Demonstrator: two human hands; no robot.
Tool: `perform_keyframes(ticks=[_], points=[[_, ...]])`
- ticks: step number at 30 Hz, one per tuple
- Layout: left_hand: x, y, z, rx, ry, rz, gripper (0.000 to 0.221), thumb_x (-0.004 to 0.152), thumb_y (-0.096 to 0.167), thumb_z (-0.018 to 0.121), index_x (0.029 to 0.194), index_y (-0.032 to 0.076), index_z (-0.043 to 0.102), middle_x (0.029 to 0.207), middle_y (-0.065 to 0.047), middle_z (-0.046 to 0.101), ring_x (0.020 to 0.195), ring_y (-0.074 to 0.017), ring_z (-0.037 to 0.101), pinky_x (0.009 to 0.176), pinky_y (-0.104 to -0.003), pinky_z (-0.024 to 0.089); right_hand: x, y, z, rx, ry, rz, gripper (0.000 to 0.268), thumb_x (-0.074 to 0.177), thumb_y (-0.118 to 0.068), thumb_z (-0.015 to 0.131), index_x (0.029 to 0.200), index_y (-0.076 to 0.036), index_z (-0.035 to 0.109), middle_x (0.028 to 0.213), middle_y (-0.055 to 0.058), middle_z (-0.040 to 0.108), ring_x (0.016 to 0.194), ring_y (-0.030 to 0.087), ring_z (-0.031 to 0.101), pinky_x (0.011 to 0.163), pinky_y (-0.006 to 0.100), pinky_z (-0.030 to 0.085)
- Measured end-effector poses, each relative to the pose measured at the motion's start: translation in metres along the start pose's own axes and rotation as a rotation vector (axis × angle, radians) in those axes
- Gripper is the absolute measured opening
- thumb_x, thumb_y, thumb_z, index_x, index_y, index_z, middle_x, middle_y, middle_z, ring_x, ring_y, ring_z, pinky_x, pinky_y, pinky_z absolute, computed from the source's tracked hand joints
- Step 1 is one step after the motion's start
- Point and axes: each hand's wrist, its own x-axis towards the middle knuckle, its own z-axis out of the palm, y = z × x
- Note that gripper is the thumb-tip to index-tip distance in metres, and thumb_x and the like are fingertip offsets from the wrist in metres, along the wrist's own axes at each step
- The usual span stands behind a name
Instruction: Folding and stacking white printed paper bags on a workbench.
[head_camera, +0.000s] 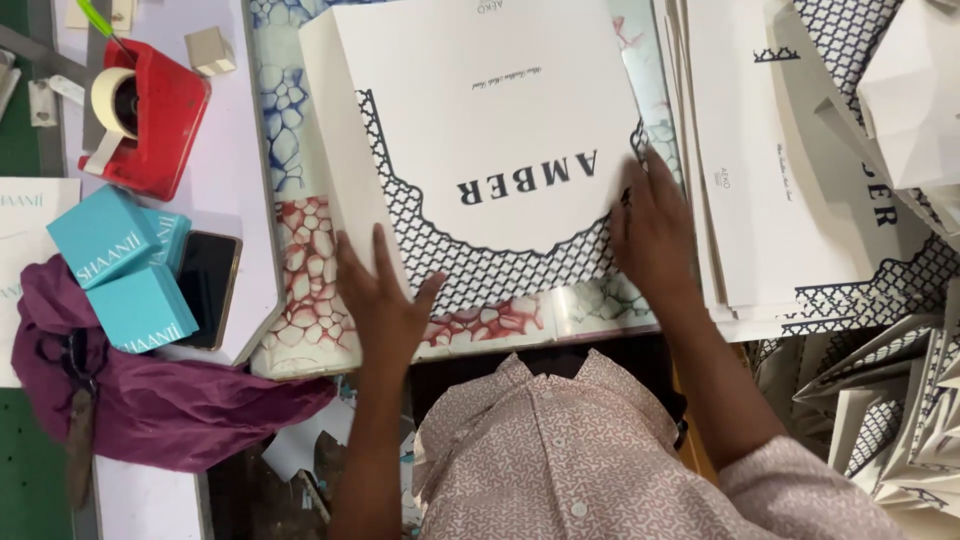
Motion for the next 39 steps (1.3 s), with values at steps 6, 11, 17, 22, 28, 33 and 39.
perform_keyframes(ticks=[6, 11, 17, 22, 28, 33, 39], points=[[-0.002, -0.001, 0.041, 0.265, -0.151, -0.099, 0.099, 0.09, 0.079, 0.058, 0.165, 0.022, 0.026, 0.17, -0.03, 0.005, 0.157, -0.0513, 0.008, 0.115, -0.077, 0.009, 0.003, 0.049, 0.078, -0.122, 0.023, -0.071, 0.062, 0.109, -0.032, 0.056, 0.158, 0.004, 0.043, 0.163, 0.027, 0.042, 0.151, 0.043, 0.038, 0.119, 0.059, 0.031], [-0.007, -0.003, 0.032, 0.205, -0.108, -0.154, 0.095, 0.092, 0.078, 0.054, 0.164, 0.021, 0.029, 0.169, -0.032, 0.005, 0.154, -0.0581, 0.005, 0.118, -0.076, 0.01, -0.005, 0.033, 0.056, -0.108, 0.009, -0.031, 0.064, 0.106, -0.038, 0.057, 0.156, 0.001, 0.044, 0.161, 0.025, 0.043, 0.15, 0.043, 0.039, 0.121, 0.055, 0.033], [-0.002, -0.02, 0.013, 0.188, -0.129, -0.453, 0.099, 0.091, 0.074, 0.049, 0.164, 0.012, 0.025, 0.162, -0.04, 0.017, 0.15, -0.0575, 0.021, 0.113, -0.073, 0.024, -0.041, 0.007, 0.034, -0.075, -0.037, -0.095, 0.065, 0.101, -0.039, 0.057, 0.153, -0.002, 0.046, 0.158, 0.026, 0.044, 0.147, 0.043, 0.041, 0.119, 0.054, 0.034], [0.012, -0.038, 0.024, 0.277, 0.067, -0.075, 0.102, 0.099, 0.07, 0.051, 0.163, -0.004, 0.025, 0.164, -0.042, 0.018, 0.155, -0.054, 0.022, 0.125, -0.062, 0.022, -0.035, 0.013, 0.043, 0.01, -0.122, 0.075, 0.057, 0.093, -0.031, 0.072, 0.142, -0.008, 0.053, 0.149, 0.02, 0.05, 0.144, 0.038, 0.043, 0.124, 0.053, 0.032], [0.01, -0.038, 0.024, 0.298, 0.06, -0.073, 0.102, 0.096, 0.069, 0.053, 0.16, -0.006, 0.028, 0.162, -0.042, 0.022, 0.151, -0.0549, 0.027, 0.124, -0.06, 0.024, 0.035, 0.024, 0.067, 0.179, 0.128, -0.024, 0.086, 0.09, -0.02, 0.078, 0.159, 0.002, 0.033, 0.161, 0.035, 0.031, 0.15, 0.047, 0.027, 0.122, 0.055, 0.031], [0.009, -0.038, 0.025, 0.323, 0.053, -0.056, 0.102, 0.095, 0.068, 0.054, 0.159, -0.007, 0.029, 0.162, -0.042, 0.022, 0.15, -0.0554, 0.028, 0.123, -0.059, 0.025, 0.109, 0.028, 0.086, 0.139, 0.186, -0.062, 0.087, 0.098, -0.026, 0.075, 0.163, 0.005, 0.025, 0.169, 0.028, 0.027, 0.157, 0.042, 0.026, 0.127, 0.054, 0.029], [0.025, -0.045, 0.036, 0.326, 0.094, -0.064, 0.097, 0.098, 0.066, 0.051, 0.159, -0.007, 0.029, 0.162, -0.042, 0.021, 0.152, -0.0536, 0.026, 0.124, -0.059, 0.024, 0.131, 0.057, 0.135, -0.101, 0.094, 0.023, 0.084, 0.102, -0.046, 0.063, 0.158, 0.009, 0.031, 0.162, 0.03, 0.035, 0.152, 0.043, 0.032, 0.121, 0.061, 0.026]])
